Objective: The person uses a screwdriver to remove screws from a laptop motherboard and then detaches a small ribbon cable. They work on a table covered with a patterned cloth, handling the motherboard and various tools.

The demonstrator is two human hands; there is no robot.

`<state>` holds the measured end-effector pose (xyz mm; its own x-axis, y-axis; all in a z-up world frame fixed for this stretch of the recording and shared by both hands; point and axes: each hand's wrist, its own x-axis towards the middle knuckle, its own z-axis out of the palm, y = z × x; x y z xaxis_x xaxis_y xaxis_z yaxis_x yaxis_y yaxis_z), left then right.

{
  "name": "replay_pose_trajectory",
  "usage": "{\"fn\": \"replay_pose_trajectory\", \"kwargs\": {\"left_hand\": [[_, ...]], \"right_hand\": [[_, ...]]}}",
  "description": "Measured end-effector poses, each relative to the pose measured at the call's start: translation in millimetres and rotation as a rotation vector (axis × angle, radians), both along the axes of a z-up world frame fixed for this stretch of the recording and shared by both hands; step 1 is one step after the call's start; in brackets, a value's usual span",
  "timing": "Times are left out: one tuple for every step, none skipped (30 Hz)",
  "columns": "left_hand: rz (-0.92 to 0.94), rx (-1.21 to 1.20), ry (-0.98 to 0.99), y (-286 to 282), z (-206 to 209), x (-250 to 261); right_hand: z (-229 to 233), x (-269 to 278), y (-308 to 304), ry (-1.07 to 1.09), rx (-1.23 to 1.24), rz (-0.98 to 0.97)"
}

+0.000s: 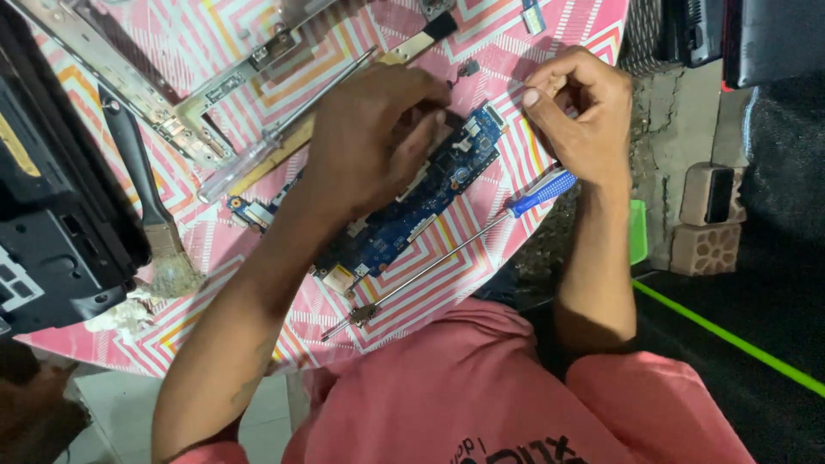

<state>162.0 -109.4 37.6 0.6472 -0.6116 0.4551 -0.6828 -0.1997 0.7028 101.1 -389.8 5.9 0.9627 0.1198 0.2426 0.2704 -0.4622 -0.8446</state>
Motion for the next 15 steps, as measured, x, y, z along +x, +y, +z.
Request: {"fn": "replay_pose_trajectory", "kwargs": {"left_hand": [[0.009,0.008,0.015,-12,-11,5],[0.019,0.017,0.031,-25,-23,10],[0.011,0.015,0.032,-32,-26,11],[-0.008,-0.001,0.067,-39,-31,12],[-0.022,-0.019,0.104,-45,-35,13],[-0.026,-0.020,0.106,-47,-38,13],[-0.027,-0.047,0.110,-47,-41,13],[-0.029,-0.075,0.113,-46,-44,14],[-0.024,-0.071,0.119,-46,-47,14],[-0.032,-0.090,0.115,-45,-50,14],[-0.041,-0.112,0.107,-45,-53,15],[-0.038,-0.112,0.111,-43,-50,15],[-0.043,-0.109,0.123,-42,-46,16],[-0.048,-0.105,0.135,-42,-41,17],[-0.054,-0.111,0.136,-42,-40,17]], "right_hand": [[0,-1,0,0.006,0.003,-0.001],[-1,-2,0,0.012,0.006,-0.001],[0,-2,0,0.013,0.004,-0.009],[1,-3,1,0.011,0.009,-0.005],[1,-2,2,0.010,0.013,0.003],[2,-2,0,0.013,0.011,0.000],[2,-2,0,0.019,0.001,0.003],[2,-1,1,0.025,-0.008,0.007],[3,-1,2,0.031,-0.004,0.011],[5,-1,3,0.031,-0.009,0.015],[7,0,3,0.029,-0.016,0.019],[7,0,5,0.033,-0.016,0.021],[8,0,5,0.037,-0.016,0.015],[10,0,5,0.041,-0.017,0.009],[9,0,5,0.042,-0.023,0.004]]}}
